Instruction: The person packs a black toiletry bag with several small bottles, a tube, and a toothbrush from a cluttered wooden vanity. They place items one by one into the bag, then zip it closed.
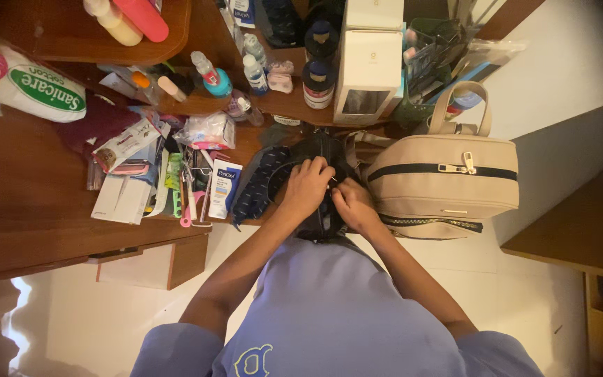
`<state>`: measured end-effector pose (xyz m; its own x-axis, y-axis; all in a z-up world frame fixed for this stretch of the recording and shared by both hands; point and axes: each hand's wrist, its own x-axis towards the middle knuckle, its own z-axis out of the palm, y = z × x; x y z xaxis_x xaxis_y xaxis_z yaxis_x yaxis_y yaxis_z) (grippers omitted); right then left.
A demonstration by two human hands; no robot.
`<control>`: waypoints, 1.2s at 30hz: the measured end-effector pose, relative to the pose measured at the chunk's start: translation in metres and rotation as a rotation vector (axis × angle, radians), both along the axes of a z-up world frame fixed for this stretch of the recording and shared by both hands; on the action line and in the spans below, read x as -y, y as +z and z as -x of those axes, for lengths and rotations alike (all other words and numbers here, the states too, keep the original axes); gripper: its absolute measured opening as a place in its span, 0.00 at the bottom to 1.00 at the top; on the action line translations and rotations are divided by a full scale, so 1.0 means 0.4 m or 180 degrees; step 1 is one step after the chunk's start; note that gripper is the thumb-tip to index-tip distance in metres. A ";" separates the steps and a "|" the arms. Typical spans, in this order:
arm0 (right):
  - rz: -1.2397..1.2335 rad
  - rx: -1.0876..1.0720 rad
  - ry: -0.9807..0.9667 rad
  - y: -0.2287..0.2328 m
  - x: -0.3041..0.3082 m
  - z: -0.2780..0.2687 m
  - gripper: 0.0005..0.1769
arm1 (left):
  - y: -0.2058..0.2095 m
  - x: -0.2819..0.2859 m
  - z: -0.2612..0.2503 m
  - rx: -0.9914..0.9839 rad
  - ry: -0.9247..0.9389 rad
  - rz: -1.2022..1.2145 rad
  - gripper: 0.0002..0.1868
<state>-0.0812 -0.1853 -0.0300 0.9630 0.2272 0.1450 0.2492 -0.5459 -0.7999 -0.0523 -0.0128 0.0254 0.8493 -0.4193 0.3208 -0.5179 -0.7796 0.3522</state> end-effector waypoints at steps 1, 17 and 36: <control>-0.0075 -0.0046 -0.0132 -0.003 -0.004 -0.002 0.14 | -0.002 -0.003 0.002 0.0090 -0.0025 0.0000 0.12; -0.0512 0.0053 -0.0508 0.045 -0.019 0.012 0.17 | 0.018 -0.023 -0.020 -0.0416 -0.0132 0.0656 0.06; 0.0107 -0.0184 -0.0813 0.007 -0.062 -0.191 0.33 | -0.015 -0.045 0.033 -0.0081 0.0094 0.1168 0.03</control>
